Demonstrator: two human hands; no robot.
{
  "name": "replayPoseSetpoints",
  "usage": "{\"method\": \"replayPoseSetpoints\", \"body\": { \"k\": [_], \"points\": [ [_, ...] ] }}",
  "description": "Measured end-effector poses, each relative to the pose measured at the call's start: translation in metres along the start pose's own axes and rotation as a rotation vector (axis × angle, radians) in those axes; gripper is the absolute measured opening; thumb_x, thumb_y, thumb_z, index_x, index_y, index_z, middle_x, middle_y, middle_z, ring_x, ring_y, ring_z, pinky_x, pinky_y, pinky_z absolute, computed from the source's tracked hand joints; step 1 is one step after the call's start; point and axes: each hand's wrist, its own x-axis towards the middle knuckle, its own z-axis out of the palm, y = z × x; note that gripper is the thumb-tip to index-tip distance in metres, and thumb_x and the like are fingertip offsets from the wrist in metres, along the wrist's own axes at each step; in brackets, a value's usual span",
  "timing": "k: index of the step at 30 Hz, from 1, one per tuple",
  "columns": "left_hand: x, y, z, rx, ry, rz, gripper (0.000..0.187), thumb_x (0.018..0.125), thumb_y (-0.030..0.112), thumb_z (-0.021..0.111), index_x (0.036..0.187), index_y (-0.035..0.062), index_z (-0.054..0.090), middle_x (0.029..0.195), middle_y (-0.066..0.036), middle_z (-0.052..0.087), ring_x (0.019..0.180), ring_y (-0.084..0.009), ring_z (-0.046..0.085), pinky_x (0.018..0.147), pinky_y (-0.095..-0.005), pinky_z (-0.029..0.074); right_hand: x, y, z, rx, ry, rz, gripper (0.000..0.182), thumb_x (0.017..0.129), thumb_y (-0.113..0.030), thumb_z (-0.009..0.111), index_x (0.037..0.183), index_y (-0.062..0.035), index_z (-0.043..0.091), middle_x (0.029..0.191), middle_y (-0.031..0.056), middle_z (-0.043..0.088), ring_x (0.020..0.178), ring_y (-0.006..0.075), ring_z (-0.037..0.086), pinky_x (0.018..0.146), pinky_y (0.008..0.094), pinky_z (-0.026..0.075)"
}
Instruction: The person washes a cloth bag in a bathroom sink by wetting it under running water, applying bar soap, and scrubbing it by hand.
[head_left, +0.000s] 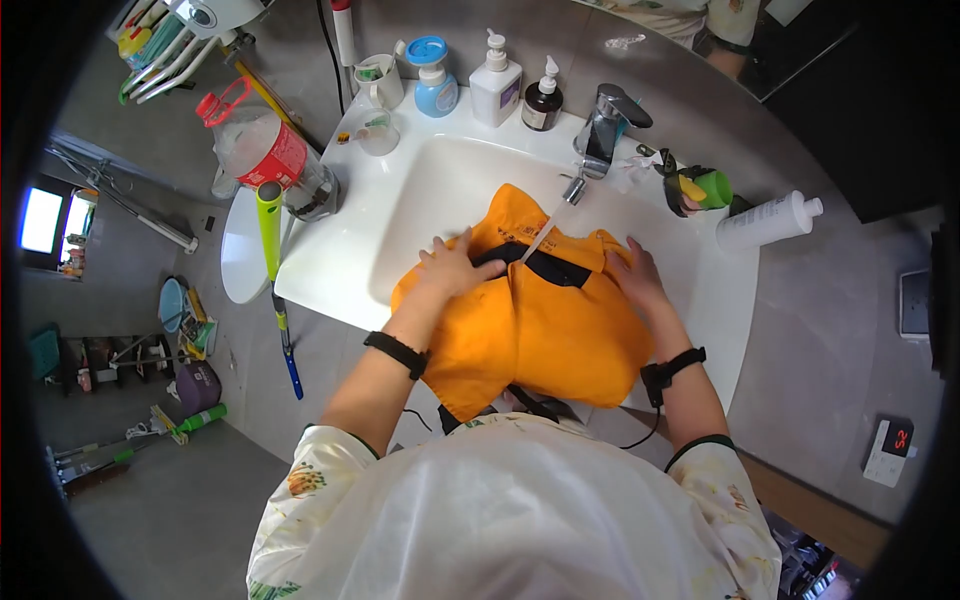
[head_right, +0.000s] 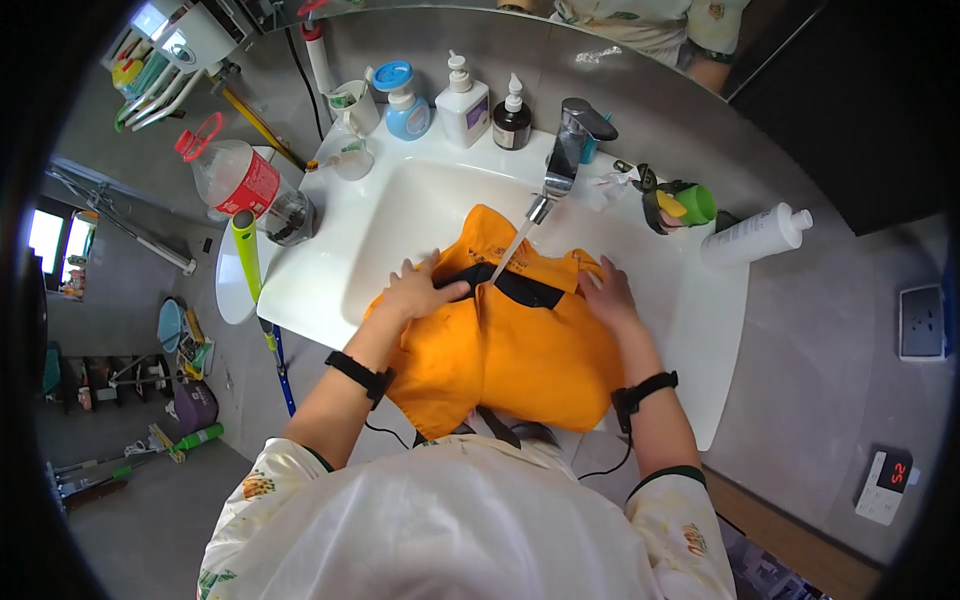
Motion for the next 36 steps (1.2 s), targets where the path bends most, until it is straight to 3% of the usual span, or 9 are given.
{"method": "replayPoseSetpoints", "body": {
  "k": [6,11,21,23,26,28,31,33,36],
  "points": [
    [0.017,0.006,0.067,0.075,-0.316,-0.116,0.110,0.067,0.068,0.066,0.150,0.0312,0.003,0.153,-0.022,-0.014,0.138,-0.0511,0.000,0.107,-0.0623,0.018,0.033,-0.040,0.096,-0.098,0.176,-0.025,0.076,0.082,-0.044,0.062,0.144,-0.0128,0.030,0.136,0.0276,0.037,0.129,0.0391,0.034,0.106,0.0424,0.032],
    [0.024,-0.007,0.069,0.111,-0.311,0.039,0.104,0.069,0.053,0.072,0.150,0.0220,0.014,0.151,-0.025,0.009,0.136,-0.0459,0.016,0.108,-0.0534,0.025,0.011,-0.082,0.123,-0.473,-0.443,-0.350,0.054,0.077,-0.030,0.064,0.129,-0.0264,0.050,0.124,0.0174,0.053,0.116,0.0342,0.050,0.097,0.0416,0.042],
    [0.038,-0.009,0.051,-0.139,0.161,0.045,0.088,0.080,0.058,0.060,0.148,0.0155,0.023,0.146,-0.027,0.026,0.135,-0.0420,0.026,0.110,-0.0461,0.025,0.040,-0.058,0.110,-0.024,0.073,-0.341,0.026,0.086,-0.015,0.057,0.112,-0.0123,0.061,0.105,0.0137,0.063,0.099,0.0346,0.058,0.086,0.0439,0.045],
    [0.072,0.005,0.063,-0.874,-0.027,-0.027,0.094,0.081,0.063,0.058,0.150,0.0188,0.012,0.149,-0.022,0.023,0.137,-0.0360,0.025,0.110,-0.0441,0.024,0.025,-0.091,0.107,0.051,0.109,-0.420,0.031,0.084,-0.010,0.056,0.115,-0.0126,0.058,0.109,0.0146,0.061,0.102,0.0375,0.054,0.089,0.0451,0.042],
    [0.071,0.020,0.049,-1.211,-0.191,-0.213,0.103,0.079,0.070,0.053,0.150,0.0223,-0.004,0.152,-0.023,0.013,0.137,-0.0357,0.025,0.108,-0.0463,0.029,-0.026,-0.143,0.102,0.230,0.173,-0.524,0.033,0.082,-0.009,0.059,0.115,-0.0113,0.057,0.110,0.0148,0.060,0.105,0.0358,0.051,0.095,0.0418,0.038],
    [0.052,0.037,0.040,-1.764,-0.241,-0.125,0.069,0.093,0.049,0.048,0.147,0.0145,0.021,0.136,-0.019,0.044,0.118,-0.0295,0.050,0.092,-0.0404,0.046,-0.058,-0.170,0.099,0.315,0.308,-0.536,0.028,0.080,-0.014,0.063,0.107,-0.0106,0.060,0.102,0.0155,0.062,0.099,0.0349,0.056,0.088,0.0428,0.042],
    [0.057,0.032,0.076,-1.967,-0.592,0.051,0.045,0.099,0.033,0.041,0.132,0.0027,0.042,0.117,-0.017,0.058,0.104,-0.0263,0.057,0.083,-0.0359,0.050,-0.037,-0.161,0.102,0.301,0.218,-0.442,0.024,0.085,-0.025,0.059,0.103,-0.0085,0.061,0.089,0.0160,0.063,0.090,0.0363,0.059,0.081,0.0450,0.046],
    [0.048,0.046,0.093,-1.530,-0.232,-0.041,0.039,0.098,0.029,0.037,0.122,0.0011,0.051,0.108,-0.014,0.060,0.097,-0.0235,0.059,0.081,-0.0365,0.049,0.011,-0.153,0.091,0.093,0.002,-0.047,0.031,0.090,-0.034,0.052,0.097,-0.0054,0.062,0.087,0.0171,0.064,0.084,0.0371,0.061,0.075,0.0450,0.048],
    [0.037,0.059,0.109,-1.393,-0.003,-0.027,0.036,0.096,0.027,0.034,0.109,0.0036,0.059,0.097,-0.010,0.061,0.089,-0.0205,0.059,0.077,-0.0366,0.047,0.049,-0.126,0.084,0.130,-0.034,0.055,0.039,0.092,-0.039,0.048,0.100,-0.0026,0.060,0.092,0.0202,0.064,0.089,0.0379,0.061,0.076,0.0442,0.048]
  ]
}}
